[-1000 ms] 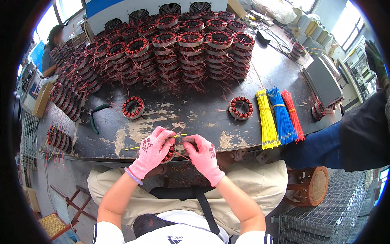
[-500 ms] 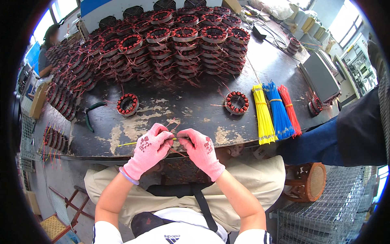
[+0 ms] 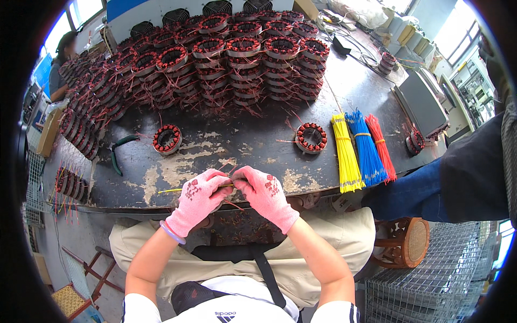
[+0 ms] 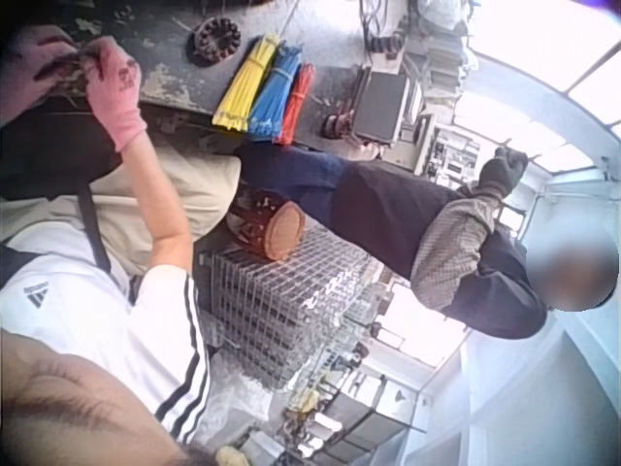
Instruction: The person organizes and prepares motor stators on a workbench, uses wire cutters to trim wires on one stator, and arranges bundles of colored zip ties.
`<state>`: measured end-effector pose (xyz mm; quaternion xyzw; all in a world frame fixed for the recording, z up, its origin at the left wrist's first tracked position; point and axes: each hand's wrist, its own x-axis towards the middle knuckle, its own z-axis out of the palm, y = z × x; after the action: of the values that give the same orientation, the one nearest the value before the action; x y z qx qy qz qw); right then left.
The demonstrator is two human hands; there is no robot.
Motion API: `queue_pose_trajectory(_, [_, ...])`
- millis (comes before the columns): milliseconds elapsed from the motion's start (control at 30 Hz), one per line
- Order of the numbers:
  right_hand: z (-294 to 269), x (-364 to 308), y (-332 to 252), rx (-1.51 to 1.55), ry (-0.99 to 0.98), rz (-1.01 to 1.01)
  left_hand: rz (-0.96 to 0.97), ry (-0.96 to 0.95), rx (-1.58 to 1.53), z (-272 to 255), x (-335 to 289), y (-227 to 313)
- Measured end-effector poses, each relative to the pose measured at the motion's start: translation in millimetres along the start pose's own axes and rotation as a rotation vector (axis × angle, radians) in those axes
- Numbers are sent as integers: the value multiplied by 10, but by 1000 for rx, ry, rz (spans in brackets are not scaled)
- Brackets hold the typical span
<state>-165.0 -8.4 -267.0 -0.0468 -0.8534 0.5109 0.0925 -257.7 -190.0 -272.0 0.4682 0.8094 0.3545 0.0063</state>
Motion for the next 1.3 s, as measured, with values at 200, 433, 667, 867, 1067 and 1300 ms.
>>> queue_pose_trajectory(200, [-30,164,84,508,-143,448,78,23,0,64,11,-66])
queue_pose_trajectory(433, [-34,-143,63,-593,150,-366,24,-3,-43,69,-8,-61])
queue_pose_trajectory(667, [49,-27,211,-475,7,-263,-3,0,-53,48,16,-42])
queue_pose_trajectory(867, [-111,-32,72,208,-256,305,16,-29,-36,36,-7,-65])
queue_pose_trajectory(1067, [-41,-67,10,-441,57,-327,4,-23,-51,51,0,-79])
queue_pose_trajectory(1300, [-9,76,100,382,-122,494,-11,-11,-84,40,6,-49])
